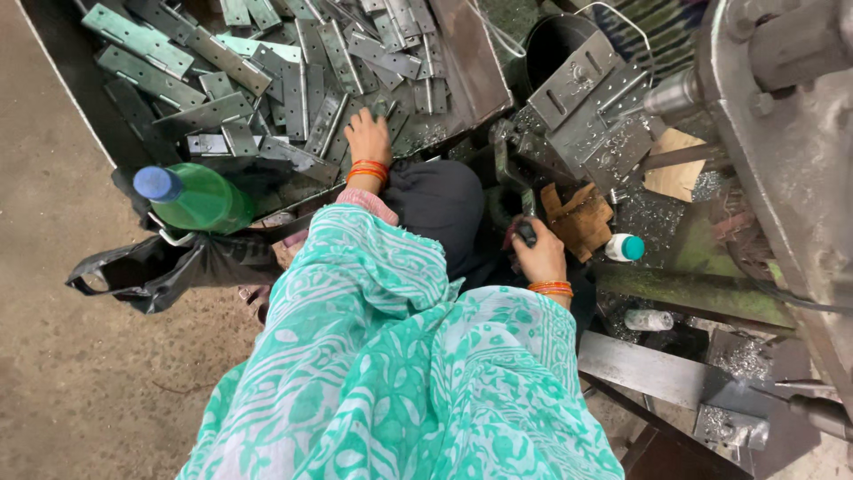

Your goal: The person repeatedly picks up metal brackets from a bin, places them into a press machine, and operates the lever to process them. The person then removes the processed brackets and places them back into the bin.

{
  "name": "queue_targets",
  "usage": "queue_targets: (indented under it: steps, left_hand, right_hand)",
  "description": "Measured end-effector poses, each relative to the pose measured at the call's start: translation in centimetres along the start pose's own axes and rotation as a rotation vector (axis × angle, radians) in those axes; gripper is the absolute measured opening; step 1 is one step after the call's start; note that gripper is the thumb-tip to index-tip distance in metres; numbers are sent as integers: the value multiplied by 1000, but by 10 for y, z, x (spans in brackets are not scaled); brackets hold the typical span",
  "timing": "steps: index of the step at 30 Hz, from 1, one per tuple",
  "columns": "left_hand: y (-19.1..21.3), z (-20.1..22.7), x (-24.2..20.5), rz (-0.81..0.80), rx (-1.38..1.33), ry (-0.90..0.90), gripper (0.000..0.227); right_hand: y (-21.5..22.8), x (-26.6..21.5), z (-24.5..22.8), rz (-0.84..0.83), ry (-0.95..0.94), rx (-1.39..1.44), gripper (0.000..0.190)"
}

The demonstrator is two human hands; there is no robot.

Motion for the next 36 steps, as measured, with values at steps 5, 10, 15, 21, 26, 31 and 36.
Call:
queue_targets:
  steps: [5,10,15,21,26,31,36]
  left_hand:
    - [7,-14,27,-22,-287,320,68]
    - [4,-22,34,-62,-328,255,62]
    - [44,-5,52,2,-363,148,60]
    - [187,71,92,92,-682,-130,70]
    - [231,186,103,-82,-864,-337,76]
    - [157,294,91,-266,-833,-371,65]
    - [101,319,51,-169,-706,-452,46]
  right_hand:
    - [0,-1,0,-8,-52,-26,44]
    - [-7,-4,1,-8,-61,-21,46]
    - [-12,-3,5,-60,-141,-38,48]
    - [-14,-8,-2,-97,-178,-68,50]
    - [-10,-8,-3,-83,-141,-56,52]
    - [-8,-14,-4,-119,-164,-44,55]
    - [-5,-8,-6,-86,-154,-51,60]
Point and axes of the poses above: each hand's wrist, its own x-axis towards the middle knuckle, its own y-axis out of the back of the hand, z = x × y, the point moved 3 cm from there along x, towards the middle knuckle, and after that the axes turned 10 degrees about z, right-handed, at the moved point
